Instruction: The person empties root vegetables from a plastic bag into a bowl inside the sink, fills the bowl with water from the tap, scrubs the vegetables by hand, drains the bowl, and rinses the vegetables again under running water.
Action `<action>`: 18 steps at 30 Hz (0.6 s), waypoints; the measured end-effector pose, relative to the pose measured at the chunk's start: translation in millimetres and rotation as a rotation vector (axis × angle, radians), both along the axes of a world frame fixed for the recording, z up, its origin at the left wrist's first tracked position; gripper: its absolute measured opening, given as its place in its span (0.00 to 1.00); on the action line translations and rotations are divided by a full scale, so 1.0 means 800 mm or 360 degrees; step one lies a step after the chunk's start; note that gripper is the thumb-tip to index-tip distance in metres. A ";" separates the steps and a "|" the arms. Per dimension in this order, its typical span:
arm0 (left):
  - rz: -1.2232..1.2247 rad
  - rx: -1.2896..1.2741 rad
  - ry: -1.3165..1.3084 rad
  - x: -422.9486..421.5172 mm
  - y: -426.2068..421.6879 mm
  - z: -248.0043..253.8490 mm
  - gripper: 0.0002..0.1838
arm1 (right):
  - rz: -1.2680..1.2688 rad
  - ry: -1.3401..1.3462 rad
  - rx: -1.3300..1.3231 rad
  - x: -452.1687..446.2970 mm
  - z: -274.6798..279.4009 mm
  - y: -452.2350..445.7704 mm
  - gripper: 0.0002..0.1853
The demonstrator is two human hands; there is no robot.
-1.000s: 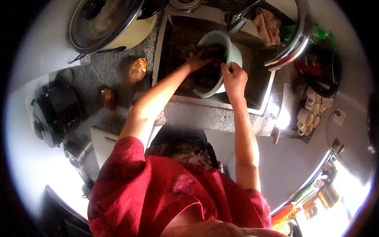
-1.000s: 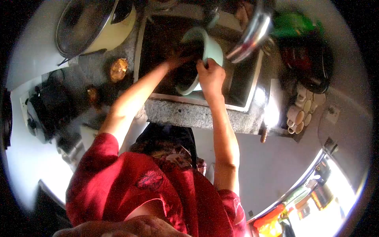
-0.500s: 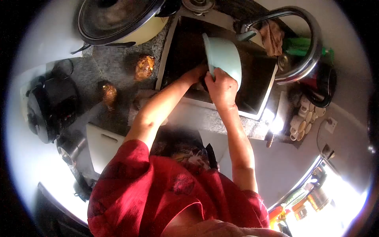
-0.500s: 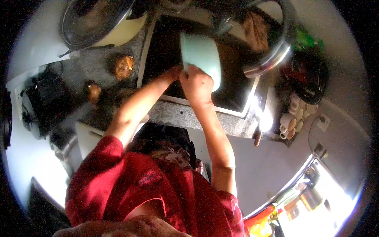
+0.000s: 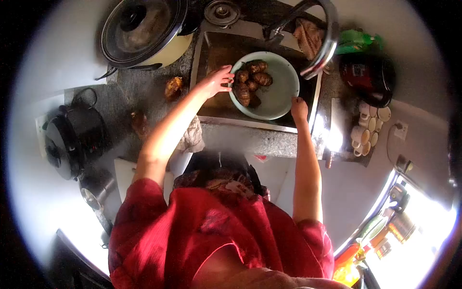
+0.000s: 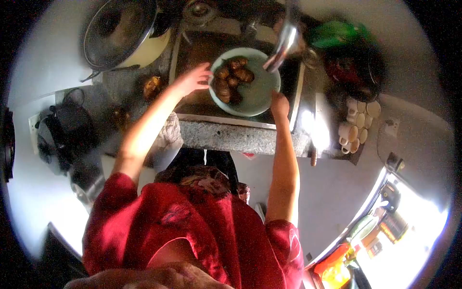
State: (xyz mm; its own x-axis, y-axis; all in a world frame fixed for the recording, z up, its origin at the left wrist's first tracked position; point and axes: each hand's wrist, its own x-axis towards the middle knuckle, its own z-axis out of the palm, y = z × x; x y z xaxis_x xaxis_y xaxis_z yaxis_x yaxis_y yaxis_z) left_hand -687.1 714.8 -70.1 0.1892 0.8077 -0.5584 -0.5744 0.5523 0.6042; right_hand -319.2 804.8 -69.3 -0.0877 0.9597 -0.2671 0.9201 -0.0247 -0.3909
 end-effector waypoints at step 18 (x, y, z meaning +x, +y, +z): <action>0.0132 0.0264 0.2915 -0.086 -0.134 0.093 0.33 | 0.0568 -0.0212 -0.0162 -0.077 -0.011 0.025 0.20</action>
